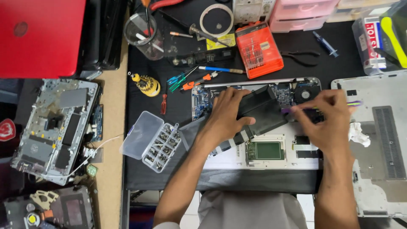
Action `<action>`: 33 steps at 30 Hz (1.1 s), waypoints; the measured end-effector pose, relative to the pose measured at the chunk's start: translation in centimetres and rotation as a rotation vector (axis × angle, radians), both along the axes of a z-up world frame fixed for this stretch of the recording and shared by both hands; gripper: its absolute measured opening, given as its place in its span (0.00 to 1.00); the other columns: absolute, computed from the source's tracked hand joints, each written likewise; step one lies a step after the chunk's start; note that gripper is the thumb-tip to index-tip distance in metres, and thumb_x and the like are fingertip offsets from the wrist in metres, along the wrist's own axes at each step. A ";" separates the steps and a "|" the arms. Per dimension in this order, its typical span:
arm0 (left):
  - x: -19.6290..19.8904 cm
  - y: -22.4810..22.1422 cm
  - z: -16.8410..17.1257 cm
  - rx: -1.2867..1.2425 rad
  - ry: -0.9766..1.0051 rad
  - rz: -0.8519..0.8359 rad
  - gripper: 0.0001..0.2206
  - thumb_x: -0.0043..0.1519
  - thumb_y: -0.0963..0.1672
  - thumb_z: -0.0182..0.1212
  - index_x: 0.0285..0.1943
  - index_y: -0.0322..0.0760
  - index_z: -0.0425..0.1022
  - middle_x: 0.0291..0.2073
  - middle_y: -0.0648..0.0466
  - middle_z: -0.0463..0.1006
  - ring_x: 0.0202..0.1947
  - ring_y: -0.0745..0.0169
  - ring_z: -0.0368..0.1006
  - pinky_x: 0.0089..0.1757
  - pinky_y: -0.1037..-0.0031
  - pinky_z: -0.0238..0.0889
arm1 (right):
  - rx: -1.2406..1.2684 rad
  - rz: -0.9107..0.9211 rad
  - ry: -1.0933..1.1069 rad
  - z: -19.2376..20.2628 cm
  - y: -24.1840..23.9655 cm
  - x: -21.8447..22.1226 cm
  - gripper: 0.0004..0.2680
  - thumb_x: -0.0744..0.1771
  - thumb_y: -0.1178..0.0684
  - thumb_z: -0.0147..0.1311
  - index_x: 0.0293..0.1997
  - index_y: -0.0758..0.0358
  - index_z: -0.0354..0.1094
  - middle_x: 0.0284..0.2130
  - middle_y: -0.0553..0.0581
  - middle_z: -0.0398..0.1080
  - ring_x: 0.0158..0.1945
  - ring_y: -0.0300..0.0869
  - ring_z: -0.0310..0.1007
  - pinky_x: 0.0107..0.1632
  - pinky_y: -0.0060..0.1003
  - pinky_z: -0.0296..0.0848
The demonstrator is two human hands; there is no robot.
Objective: Removing a laptop battery, cleaning it and the internal compartment with a toothbrush, and reinstalling it.
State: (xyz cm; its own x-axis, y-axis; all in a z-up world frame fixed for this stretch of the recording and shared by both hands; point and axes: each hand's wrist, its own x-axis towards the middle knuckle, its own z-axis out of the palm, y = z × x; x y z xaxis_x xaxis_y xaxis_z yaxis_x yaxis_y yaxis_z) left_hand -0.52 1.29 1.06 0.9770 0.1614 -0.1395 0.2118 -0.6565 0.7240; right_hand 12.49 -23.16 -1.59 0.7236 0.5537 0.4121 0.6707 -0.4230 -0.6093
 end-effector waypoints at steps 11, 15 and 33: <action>0.2 0.9 -1.4 0.087 -0.340 -0.176 0.30 0.62 0.49 0.71 0.72 0.47 0.63 0.65 0.51 0.65 0.68 0.49 0.61 0.62 0.57 0.56 | -0.035 0.255 0.103 3.0 2.4 -5.3 0.07 0.65 0.50 0.66 0.41 0.58 0.77 0.46 0.60 0.60 0.55 0.50 0.64 0.60 0.47 0.64; -1.6 2.8 2.8 0.145 -0.167 -0.112 0.38 0.48 0.50 0.81 0.68 0.38 0.70 0.59 0.44 0.69 0.62 0.44 0.62 0.57 0.60 0.52 | 0.018 0.249 0.040 0.8 4.5 -8.2 0.04 0.63 0.54 0.69 0.36 0.53 0.78 0.43 0.56 0.64 0.44 0.54 0.72 0.54 0.43 0.68; -1.2 2.8 -0.4 0.297 -0.066 -0.126 0.32 0.47 0.53 0.79 0.59 0.42 0.72 0.45 0.52 0.70 0.48 0.53 0.62 0.48 0.60 0.49 | -0.123 0.315 -0.027 0.4 6.0 -9.9 0.03 0.63 0.46 0.65 0.35 0.40 0.76 0.45 0.51 0.63 0.46 0.47 0.70 0.50 0.43 0.50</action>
State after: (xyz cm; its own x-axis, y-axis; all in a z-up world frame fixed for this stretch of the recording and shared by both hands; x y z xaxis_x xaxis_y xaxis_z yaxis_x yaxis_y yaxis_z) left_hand -1.74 4.06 0.67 0.9972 0.0627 -0.0400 0.0743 -0.8589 0.5067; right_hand 2.56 -17.20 -1.21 0.4986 0.7952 0.3450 0.7956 -0.2617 -0.5464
